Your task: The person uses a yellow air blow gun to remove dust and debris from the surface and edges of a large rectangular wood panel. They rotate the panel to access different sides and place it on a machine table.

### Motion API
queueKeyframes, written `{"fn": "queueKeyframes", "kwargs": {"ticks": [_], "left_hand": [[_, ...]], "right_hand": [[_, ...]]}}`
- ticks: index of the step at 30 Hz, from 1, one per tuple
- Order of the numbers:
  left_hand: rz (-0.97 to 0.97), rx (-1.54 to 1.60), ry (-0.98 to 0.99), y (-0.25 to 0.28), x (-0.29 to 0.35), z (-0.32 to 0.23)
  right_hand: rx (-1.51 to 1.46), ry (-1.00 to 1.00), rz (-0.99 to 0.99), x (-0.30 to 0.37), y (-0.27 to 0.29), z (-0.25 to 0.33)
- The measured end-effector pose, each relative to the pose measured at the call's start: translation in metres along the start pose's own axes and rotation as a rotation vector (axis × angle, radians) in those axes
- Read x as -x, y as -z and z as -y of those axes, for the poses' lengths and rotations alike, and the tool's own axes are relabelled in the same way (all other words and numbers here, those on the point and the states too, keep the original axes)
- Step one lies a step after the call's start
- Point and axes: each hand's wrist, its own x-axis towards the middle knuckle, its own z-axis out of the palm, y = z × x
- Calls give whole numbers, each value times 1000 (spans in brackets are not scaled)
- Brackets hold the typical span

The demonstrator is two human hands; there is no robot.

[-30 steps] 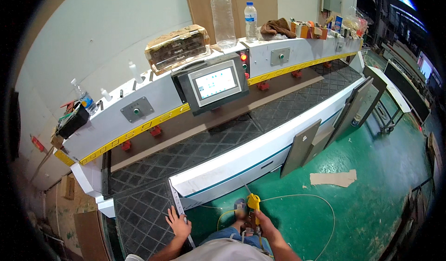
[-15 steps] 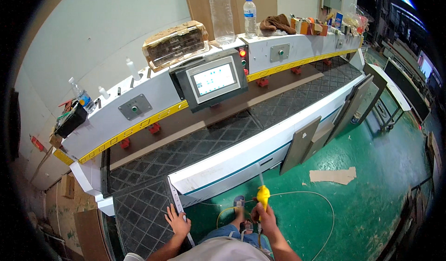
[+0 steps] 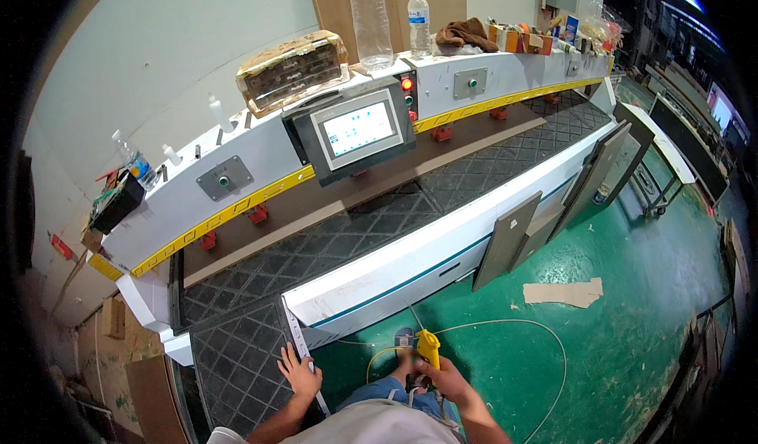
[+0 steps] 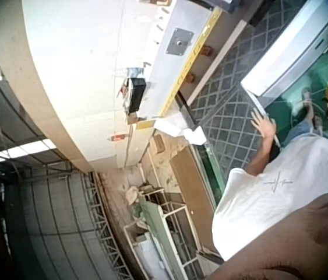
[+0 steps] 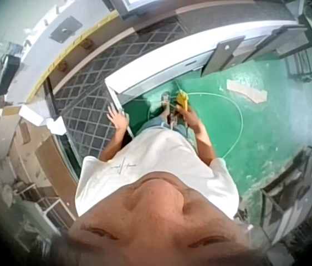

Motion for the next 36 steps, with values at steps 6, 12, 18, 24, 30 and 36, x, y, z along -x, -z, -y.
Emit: {"fn": "queueKeyframes", "kwargs": {"ticks": [6, 12, 18, 24, 30, 36], "left_hand": [[2, 17, 3, 4, 0, -2], [31, 32, 27, 7, 0, -4], [70, 24, 33, 13, -2, -8], [73, 24, 47, 15, -1, -9], [73, 42, 45, 16, -1, -9], [58, 31, 34, 15, 0, -9]], "right_hand": [[-81, 46, 10, 13, -15, 10], [-160, 82, -73, 15, -14, 1], [-84, 92, -195, 5, -13, -26], [-105, 122, -236, 6, -19, -26], [-129, 102, -256, 9, -17, -22], [-102, 71, -253, 5, -16, -31]]}}
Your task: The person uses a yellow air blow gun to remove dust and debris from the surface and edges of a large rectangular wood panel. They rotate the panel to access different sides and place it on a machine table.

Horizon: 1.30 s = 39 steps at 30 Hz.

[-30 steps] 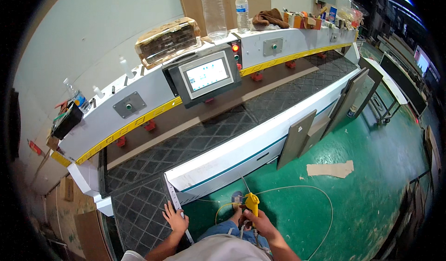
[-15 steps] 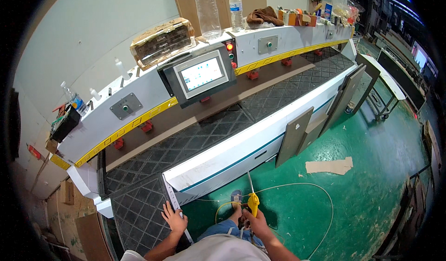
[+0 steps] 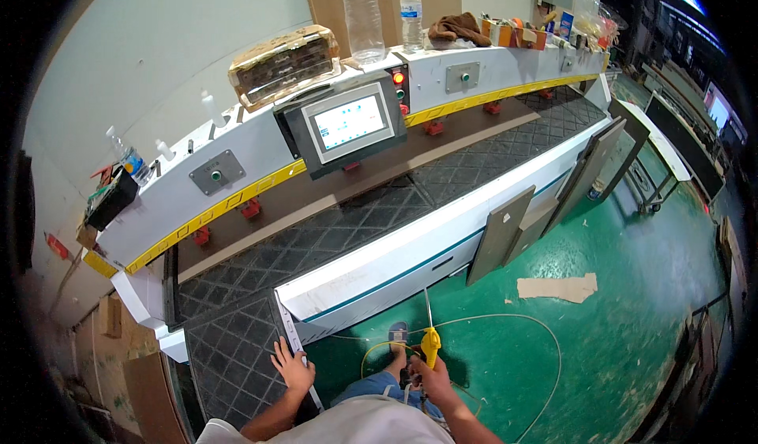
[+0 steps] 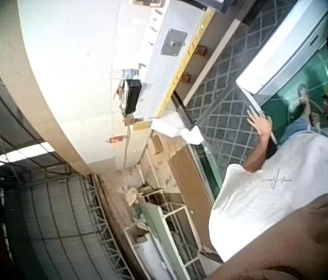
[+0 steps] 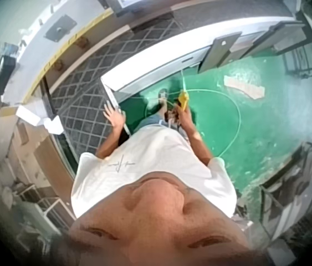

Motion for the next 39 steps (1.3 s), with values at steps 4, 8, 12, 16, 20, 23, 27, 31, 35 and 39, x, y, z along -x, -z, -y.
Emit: {"fn": "queueKeyframes", "kwargs": {"ticks": [4, 8, 12, 16, 20, 23, 27, 31, 35, 39], "left_hand": [[6, -11, 3, -3, -1, 3], [-2, -17, -3, -5, 0, 5], [7, -5, 3, -4, -1, 3], [-3, -14, 0, -6, 0, 5], [7, -15, -1, -6, -1, 5], [10, -14, 0, -6, -1, 5], [4, -21, -4, -8, -1, 7], [26, -15, 7, -6, -2, 5], [30, -6, 15, -5, -1, 4], [34, -10, 17, -3, -2, 3]], "right_hand": [[73, -37, 35, 2, -3, 5], [329, -184, 251, 0, 2, 12], [279, -162, 269, 3, 2, 11], [230, -163, 228, 7, 0, 21], [211, -139, 249, 5, 2, 20], [192, -179, 256, 9, 0, 24], [224, -169, 262, 4, 1, 15], [256, -147, 271, 1, 3, 5], [286, -111, 257, -1, 1, 3], [256, -142, 238, 8, -8, 20]]}}
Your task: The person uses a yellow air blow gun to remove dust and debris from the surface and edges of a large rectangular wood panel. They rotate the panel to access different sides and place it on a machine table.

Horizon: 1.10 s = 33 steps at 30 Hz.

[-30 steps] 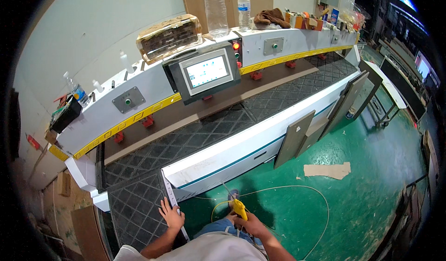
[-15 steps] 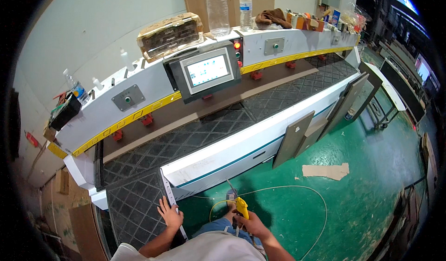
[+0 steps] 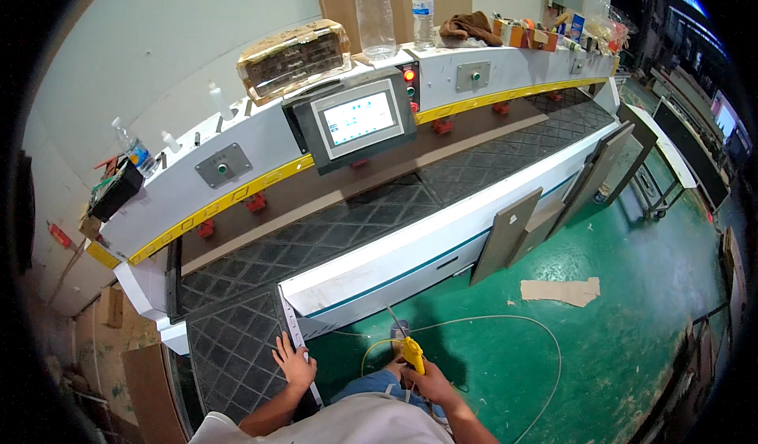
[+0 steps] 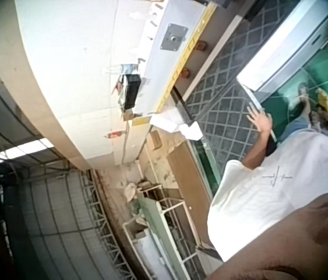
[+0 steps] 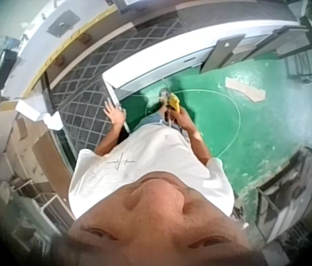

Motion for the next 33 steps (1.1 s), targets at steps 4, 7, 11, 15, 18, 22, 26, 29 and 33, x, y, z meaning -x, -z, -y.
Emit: {"fn": "queueKeyframes", "kwargs": {"ticks": [4, 7, 11, 15, 18, 22, 26, 29, 33], "left_hand": [[-1, -9, -6, -1, 0, 0], [-5, -15, -8, -2, 0, 1], [-4, -13, -15, -5, 1, 5], [-4, -7, -20, -6, 0, 5], [-1, -4, -14, -5, 0, 3], [-10, -17, -3, -7, 2, 6], [8, -31, 14, -2, 0, 2], [-13, -32, 18, -3, -1, 1], [2, -24, 42, 2, -1, -4]], "right_hand": [[-5, -21, 6, -3, 5, -3], [4, 12, 9, -6, 9, -8], [15, -10, -35, -1, 6, 2], [17, -2, -54, -2, 6, 0], [-4, -5, -24, -3, 8, -3], [213, -110, 160, 5, 14, 17], [440, -197, 321, 9, 27, 24], [558, -156, 350, -1, 46, -2], [651, -239, 466, -4, 62, -10]]}}
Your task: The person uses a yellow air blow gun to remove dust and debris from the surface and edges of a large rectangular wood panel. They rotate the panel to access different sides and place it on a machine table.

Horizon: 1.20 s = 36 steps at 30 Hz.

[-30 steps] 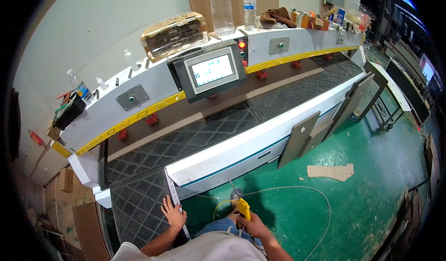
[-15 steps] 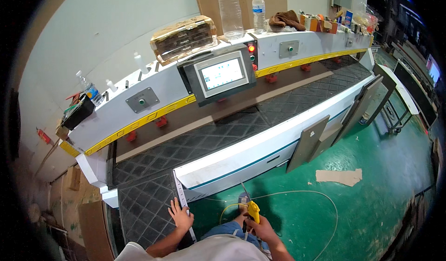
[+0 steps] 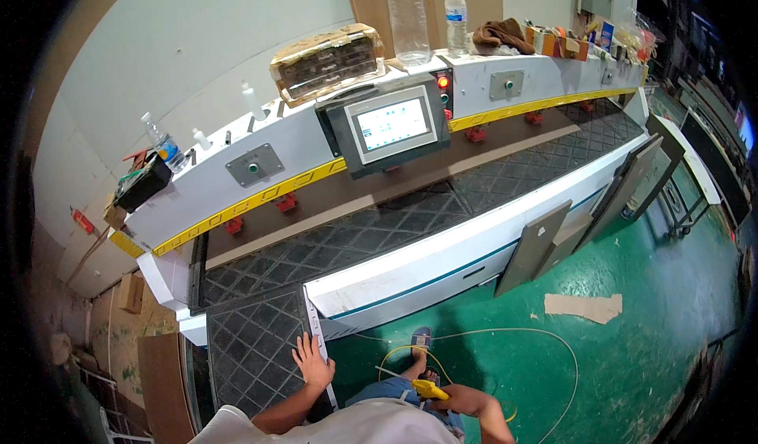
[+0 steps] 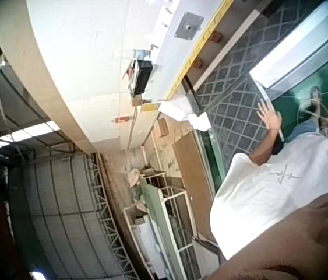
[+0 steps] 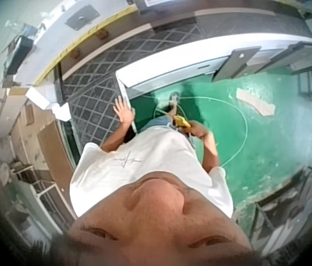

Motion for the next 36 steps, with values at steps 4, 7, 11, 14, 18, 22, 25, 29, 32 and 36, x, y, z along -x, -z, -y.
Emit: {"fn": "queueKeyframes", "kwargs": {"ticks": [4, 7, 11, 14, 18, 22, 25, 29, 32, 36], "left_hand": [[7, 1, 2, -1, 0, 1], [16, -1, 0, 0, 0, 2], [28, 4, 2, 3, -1, 0], [29, -6, 0, 3, 0, 0], [36, -21, 2, 2, 0, 1], [19, -6, -5, -1, 2, 1], [6, 3, -9, 1, 1, 2], [1, -3, -12, -1, 0, 3], [-15, 0, -25, -3, 0, 4], [-25, 14, -44, 0, 1, 2]], "right_hand": [[-4, -18, 6, 3, -2, 7], [19, 20, -16, 6, -6, 13], [-15, 57, -86, -1, -8, 4], [-56, 79, -48, 4, -6, 14], [42, 148, -7, -9, -9, -8], [-69, 92, -199, -9, -4, -5], [-147, 61, -293, -10, -2, -1], [28, 107, -3, -14, 0, -14], [-43, 87, -94, -14, 0, -19], [-78, 81, -146, -18, 2, -25]]}}
